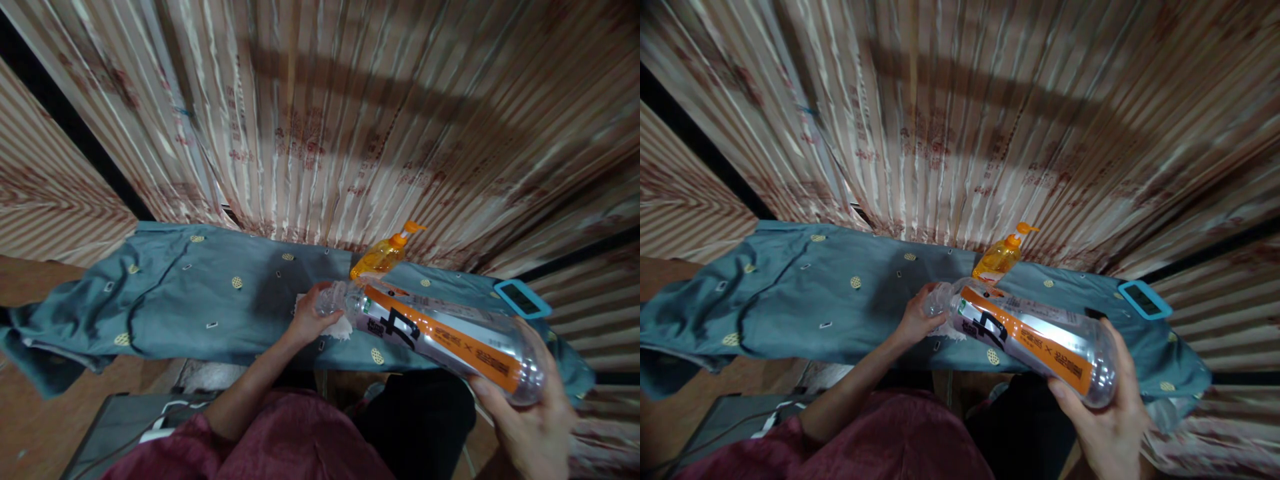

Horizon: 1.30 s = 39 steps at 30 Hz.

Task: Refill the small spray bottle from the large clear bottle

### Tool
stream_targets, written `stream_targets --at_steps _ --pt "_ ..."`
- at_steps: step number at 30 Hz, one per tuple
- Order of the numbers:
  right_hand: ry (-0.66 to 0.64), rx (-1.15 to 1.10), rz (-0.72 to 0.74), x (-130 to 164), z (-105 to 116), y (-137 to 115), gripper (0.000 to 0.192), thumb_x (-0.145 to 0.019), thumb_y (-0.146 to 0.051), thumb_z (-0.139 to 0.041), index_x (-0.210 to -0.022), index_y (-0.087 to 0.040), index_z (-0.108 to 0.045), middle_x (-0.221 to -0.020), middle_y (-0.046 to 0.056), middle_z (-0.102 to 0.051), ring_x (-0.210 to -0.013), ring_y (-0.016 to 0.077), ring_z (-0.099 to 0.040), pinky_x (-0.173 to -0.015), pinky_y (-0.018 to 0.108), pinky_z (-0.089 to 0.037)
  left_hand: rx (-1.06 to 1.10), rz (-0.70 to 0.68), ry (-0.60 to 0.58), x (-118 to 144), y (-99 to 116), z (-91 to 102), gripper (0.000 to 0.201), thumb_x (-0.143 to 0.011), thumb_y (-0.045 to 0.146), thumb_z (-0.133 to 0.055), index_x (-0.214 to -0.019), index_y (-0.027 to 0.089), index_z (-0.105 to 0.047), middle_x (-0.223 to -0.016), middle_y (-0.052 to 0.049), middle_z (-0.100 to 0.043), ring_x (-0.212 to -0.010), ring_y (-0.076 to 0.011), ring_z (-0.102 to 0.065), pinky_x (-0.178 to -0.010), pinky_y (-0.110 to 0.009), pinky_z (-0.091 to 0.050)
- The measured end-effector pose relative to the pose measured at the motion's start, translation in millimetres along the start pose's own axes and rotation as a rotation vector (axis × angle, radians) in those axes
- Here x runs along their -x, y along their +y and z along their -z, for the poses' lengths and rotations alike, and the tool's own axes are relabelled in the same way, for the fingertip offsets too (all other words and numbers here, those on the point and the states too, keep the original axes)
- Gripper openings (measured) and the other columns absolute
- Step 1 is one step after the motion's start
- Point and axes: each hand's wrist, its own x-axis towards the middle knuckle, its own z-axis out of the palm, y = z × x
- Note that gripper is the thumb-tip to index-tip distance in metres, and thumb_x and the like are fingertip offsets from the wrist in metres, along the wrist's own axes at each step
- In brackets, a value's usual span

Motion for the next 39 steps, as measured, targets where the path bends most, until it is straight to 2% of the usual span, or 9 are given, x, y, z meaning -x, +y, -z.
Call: stream_targets --at_steps 9,30,39 --pt "-0.044 -0.003 -0.020 1.9 2.5 8.0 0.103 -0.065 -0.056 -0.085 -0.154 -0.022 -0.043 -0.152 0.015 -0.053 -0.136 0.0473 -0.051 -0.117 0.070 -0.031 0.004 -0.007 0.000 -0.5 0.0 0.4 0.057 -0.071 0.031 -0.078 -0.123 0.021 -0.059 -0.123 -0.006 -0.072 -0.112 -0.0239 -0.070 -0.102 -0.037 -0.054" --pt "-0.027 0.022 0.032 1.8 1.3 8.1 0.101 -0.066 -0.058 -0.083 -0.152 -0.020 -0.045 -0.150 0.015 -0.054 -0.134 0.0447 -0.053 -0.118 0.067 -0.031 0.021 0.009 -0.010 -0.2 2.6 1.4 0.056 -0.070 0.031 -0.079 -0.122 0.023 -0.059 -0.125 -0.006 -0.072 -0.114 -0.0244 -0.069 -0.104 -0.039 -0.053" --pt "-0.038 0.018 0.022 2.9 1.9 10.3 0.102 -0.067 -0.057 -0.084 -0.153 -0.021 -0.043 -0.153 0.016 -0.051 -0.138 0.0464 -0.049 -0.118 0.068 -0.031 0.004 0.011 -0.003 0.5 5.7 2.0 0.056 -0.071 0.028 -0.080 -0.122 0.021 -0.059 -0.122 -0.006 -0.073 -0.110 -0.0244 -0.070 -0.100 -0.040 -0.055"
